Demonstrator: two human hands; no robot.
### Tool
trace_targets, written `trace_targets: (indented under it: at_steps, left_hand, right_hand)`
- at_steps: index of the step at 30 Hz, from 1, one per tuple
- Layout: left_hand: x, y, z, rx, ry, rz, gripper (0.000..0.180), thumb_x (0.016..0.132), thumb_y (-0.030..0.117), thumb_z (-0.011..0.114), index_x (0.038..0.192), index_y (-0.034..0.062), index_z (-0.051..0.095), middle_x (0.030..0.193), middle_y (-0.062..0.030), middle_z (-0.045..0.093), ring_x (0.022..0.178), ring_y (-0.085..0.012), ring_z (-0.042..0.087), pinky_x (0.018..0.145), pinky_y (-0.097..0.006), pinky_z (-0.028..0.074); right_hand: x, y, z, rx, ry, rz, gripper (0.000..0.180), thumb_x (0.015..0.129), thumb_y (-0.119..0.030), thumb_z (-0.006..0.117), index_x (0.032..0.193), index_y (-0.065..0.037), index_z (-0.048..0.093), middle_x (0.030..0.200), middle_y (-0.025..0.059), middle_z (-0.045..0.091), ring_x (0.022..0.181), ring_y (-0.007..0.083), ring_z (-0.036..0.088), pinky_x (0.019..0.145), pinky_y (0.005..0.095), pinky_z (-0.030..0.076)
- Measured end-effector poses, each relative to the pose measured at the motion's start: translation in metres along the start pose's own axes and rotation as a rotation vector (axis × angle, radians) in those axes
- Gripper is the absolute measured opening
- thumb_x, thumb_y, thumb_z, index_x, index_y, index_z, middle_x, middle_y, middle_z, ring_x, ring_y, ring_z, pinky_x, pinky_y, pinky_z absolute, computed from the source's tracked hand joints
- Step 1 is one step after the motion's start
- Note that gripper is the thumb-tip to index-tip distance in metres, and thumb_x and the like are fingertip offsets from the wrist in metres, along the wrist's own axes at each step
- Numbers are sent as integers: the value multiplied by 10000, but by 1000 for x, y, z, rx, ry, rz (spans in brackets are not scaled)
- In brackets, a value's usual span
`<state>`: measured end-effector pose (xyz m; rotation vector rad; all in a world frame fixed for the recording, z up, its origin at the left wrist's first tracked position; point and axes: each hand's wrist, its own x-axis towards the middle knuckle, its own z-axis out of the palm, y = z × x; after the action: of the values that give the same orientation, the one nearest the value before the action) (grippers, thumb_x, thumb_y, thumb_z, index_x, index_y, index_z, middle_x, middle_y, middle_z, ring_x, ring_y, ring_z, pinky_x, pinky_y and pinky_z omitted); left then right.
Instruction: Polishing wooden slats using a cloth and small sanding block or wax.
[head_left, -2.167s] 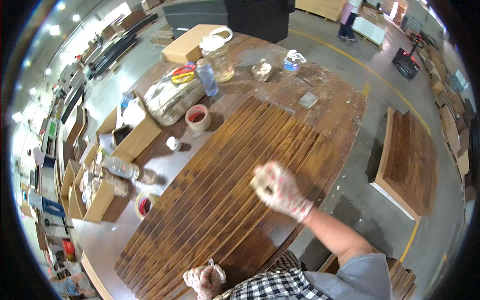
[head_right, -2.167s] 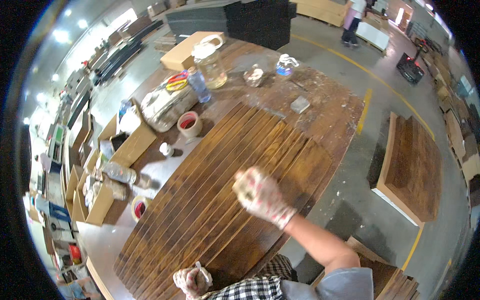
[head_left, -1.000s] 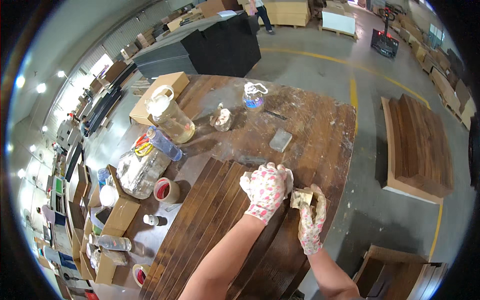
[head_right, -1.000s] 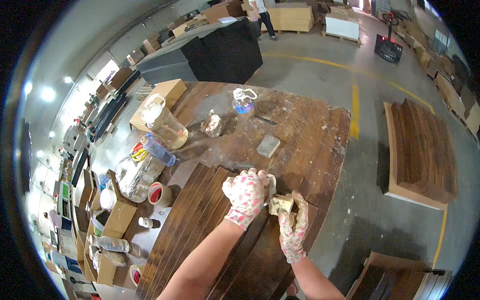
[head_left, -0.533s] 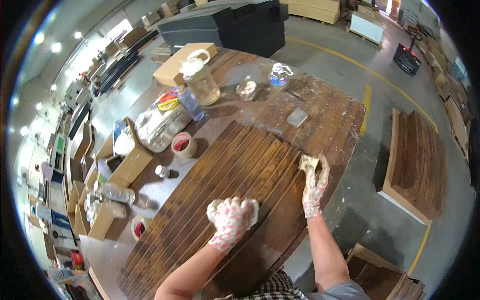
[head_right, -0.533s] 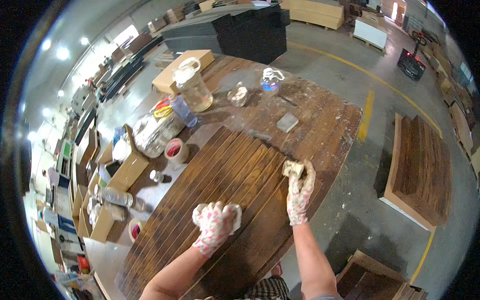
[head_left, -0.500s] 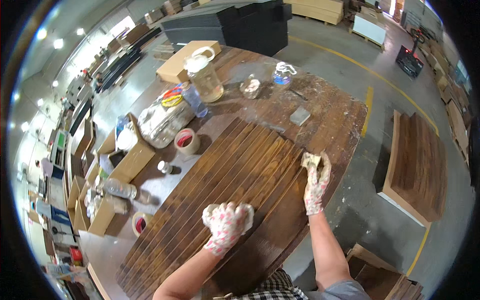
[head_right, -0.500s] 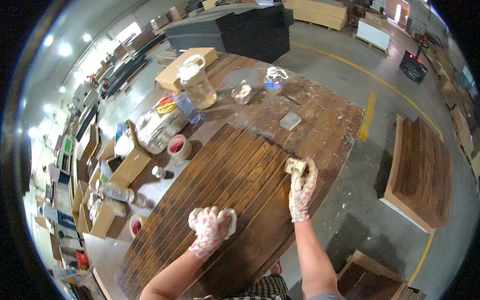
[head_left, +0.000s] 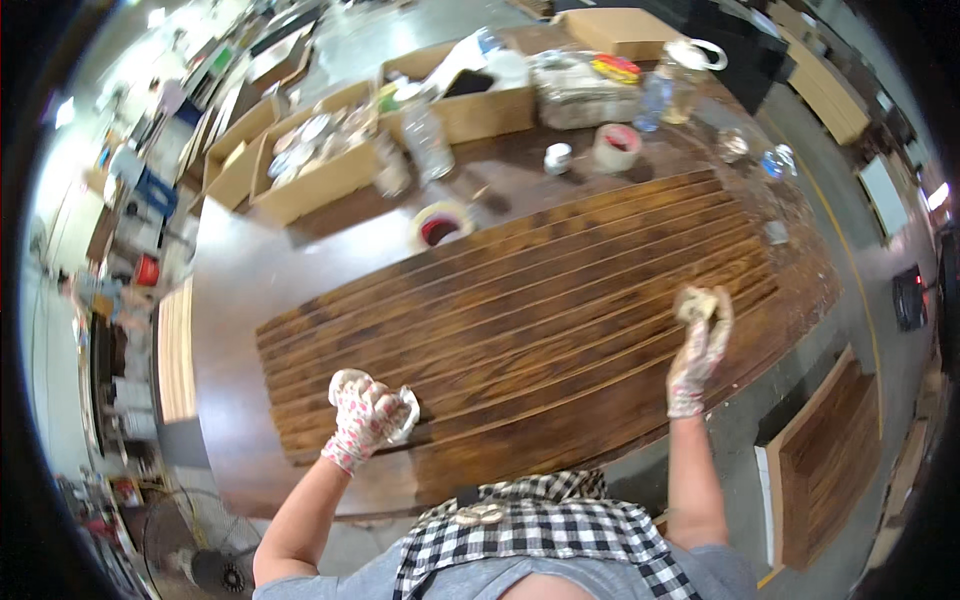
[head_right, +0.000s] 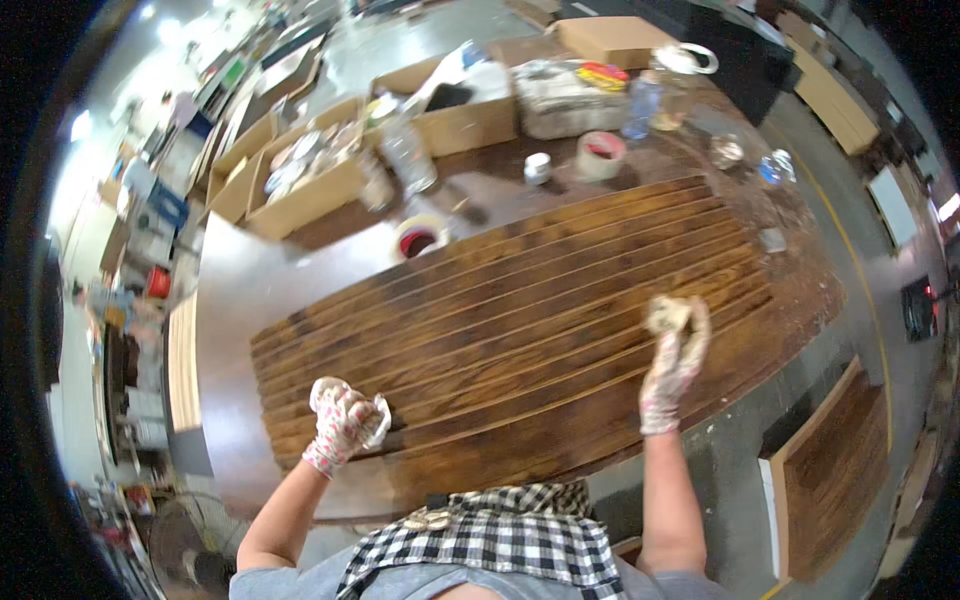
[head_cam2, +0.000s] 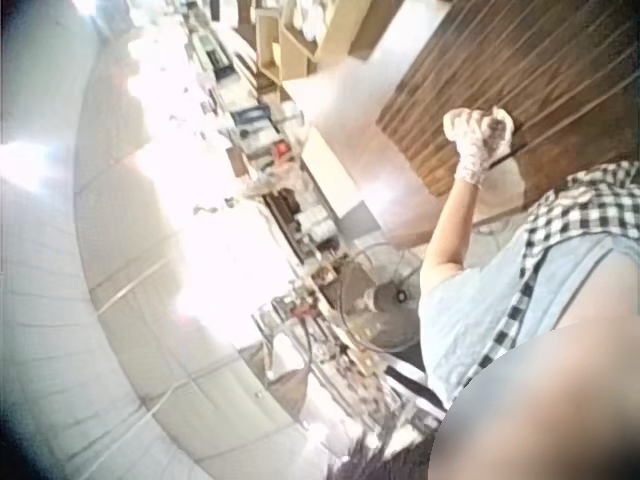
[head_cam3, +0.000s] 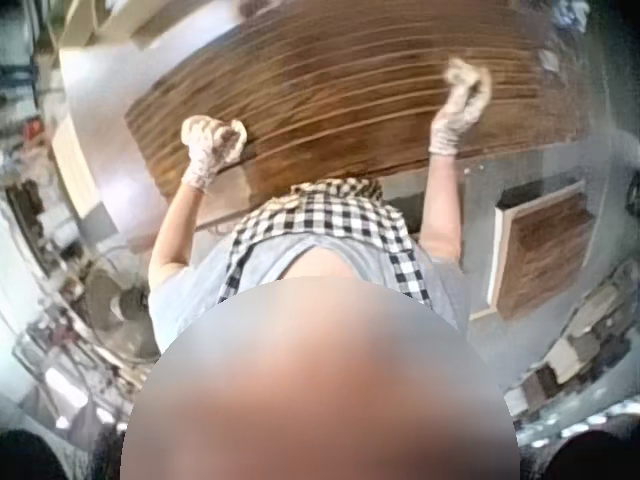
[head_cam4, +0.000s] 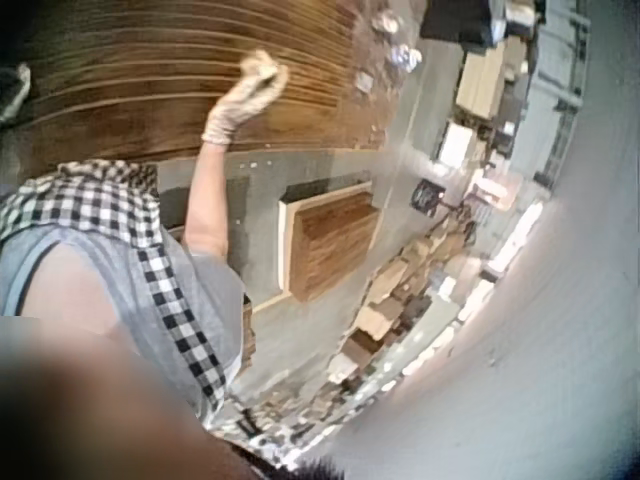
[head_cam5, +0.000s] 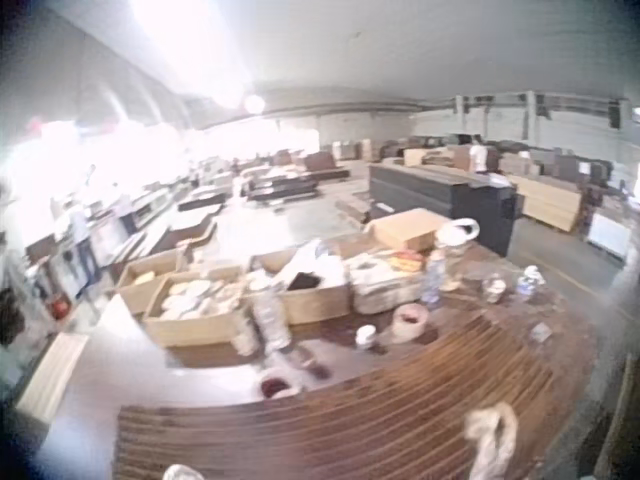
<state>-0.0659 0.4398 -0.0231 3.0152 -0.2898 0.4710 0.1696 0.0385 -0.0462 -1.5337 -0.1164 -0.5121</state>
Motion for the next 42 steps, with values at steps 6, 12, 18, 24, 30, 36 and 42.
trace_targets:
  at_steps: [6,12,18,24,30,36,42]
  left_hand:
    - [-110,-86,-56,277,-456,-549,104,720,163,731,720,147,628,769,-61,619,781,-294,585,747,-437,428]
    - [-278,-143,-74,-575,801,-1347,114,973,139,587,904,50,578,768,-18,577,685,-126,564,595,-279,473]
    - [-274,-83,-48,-739,1024,-1346,252,913,134,659,1120,34,556,937,-41,583,859,-133,562,720,-280,482]
    - [-302,-62,-17,-197,545,-1129,328,660,0,714,951,107,610,920,-112,590,918,-329,573,789,-423,468]
    - [-281,-61,-24,-97,419,-938,443,656,-46,681,1069,112,675,1044,-137,606,977,-323,591,822,-407,496]
    - [-306,-64,-63,-170,143,-910,734,642,279,839,1301,132,551,1484,-229,377,1332,-454,357,1068,-516,349]
    - [-314,-84,-51,-289,147,-767,583,557,174,887,1062,92,605,1347,-193,540,1153,-357,559,929,-448,481]
  right_hand:
    - [-151,-54,120,19,-564,-114,597,921,-282,640,1409,-42,395,1303,152,496,1200,263,506,1008,410,436]
    - [-225,-118,200,-37,-908,-412,613,736,-71,729,1312,-46,519,1194,176,587,1064,346,598,885,420,514]
    - [-294,-142,258,-21,-1165,-411,644,707,-74,765,1312,-62,545,1175,156,587,1064,327,580,891,422,500]
    - [-331,-160,297,-28,-1242,-508,641,717,-124,764,1312,-63,532,1118,153,591,1016,331,581,874,419,494]
    - [-359,-165,323,-82,-1299,-625,600,716,-157,766,1264,-60,542,1063,157,589,964,338,588,838,430,492]
    - [-347,-163,301,-247,-1207,-550,501,732,-163,761,1185,-53,580,1038,169,585,947,343,596,812,435,508]
    - [-364,-171,323,-182,-1276,-613,486,758,-167,747,1195,-60,562,1015,156,578,927,320,586,798,428,499]
